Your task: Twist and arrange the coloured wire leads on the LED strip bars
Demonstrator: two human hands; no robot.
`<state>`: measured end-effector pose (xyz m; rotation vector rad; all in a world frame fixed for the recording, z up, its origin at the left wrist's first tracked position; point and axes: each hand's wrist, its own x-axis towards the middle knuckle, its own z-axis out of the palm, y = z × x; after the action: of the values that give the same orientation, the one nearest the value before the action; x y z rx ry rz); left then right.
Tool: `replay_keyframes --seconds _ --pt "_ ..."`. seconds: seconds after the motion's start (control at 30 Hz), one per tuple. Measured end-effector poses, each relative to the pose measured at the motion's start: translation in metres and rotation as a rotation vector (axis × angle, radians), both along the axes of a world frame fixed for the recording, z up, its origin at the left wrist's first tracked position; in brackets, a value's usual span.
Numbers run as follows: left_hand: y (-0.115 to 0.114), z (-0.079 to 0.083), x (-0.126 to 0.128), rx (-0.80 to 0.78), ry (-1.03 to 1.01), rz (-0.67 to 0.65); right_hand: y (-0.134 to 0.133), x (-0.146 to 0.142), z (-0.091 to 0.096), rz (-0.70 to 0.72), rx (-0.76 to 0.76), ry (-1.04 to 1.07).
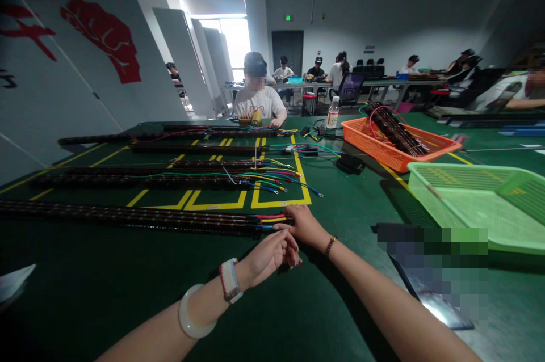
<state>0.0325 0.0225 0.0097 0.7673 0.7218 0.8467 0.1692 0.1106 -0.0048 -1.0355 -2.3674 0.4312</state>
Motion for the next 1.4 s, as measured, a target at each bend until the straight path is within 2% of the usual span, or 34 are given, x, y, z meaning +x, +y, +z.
replay_keyframes --seconds 0.27,0.37,0.53,0.73,0.87,1.03,1.1,1.23,1.4 --pt "0.001 -0.004 0.000 0.014 -0.032 0.014 -0.007 -0.001 0.005 -0.048 0.021 -0.098" --pt "0.003 -0.005 0.001 -0.039 -0.070 0.007 -0.009 0.001 0.006 -0.037 0.129 -0.144" --pt "0.008 -0.006 0.002 -0.146 -0.197 0.040 -0.009 0.005 0.012 0.095 0.341 -0.300" --pt "0.010 -0.007 0.001 -0.174 -0.225 0.046 -0.010 0.009 0.018 0.140 0.467 -0.297" --pt "0.010 -0.009 0.001 -0.171 -0.217 0.061 -0.013 0.010 0.022 0.145 0.483 -0.291" --pt "0.010 -0.010 0.001 -0.155 -0.244 0.066 -0.015 0.006 0.026 0.085 0.418 -0.236" --pt "0.010 -0.009 0.001 -0.154 -0.274 0.079 -0.016 0.006 0.027 0.076 0.429 -0.250" --pt "0.009 -0.007 0.001 -0.192 -0.332 0.112 -0.020 0.007 0.026 0.133 0.561 -0.363" --pt "0.008 -0.007 0.003 -0.223 -0.338 0.245 -0.024 0.010 0.022 0.212 0.695 -0.410"
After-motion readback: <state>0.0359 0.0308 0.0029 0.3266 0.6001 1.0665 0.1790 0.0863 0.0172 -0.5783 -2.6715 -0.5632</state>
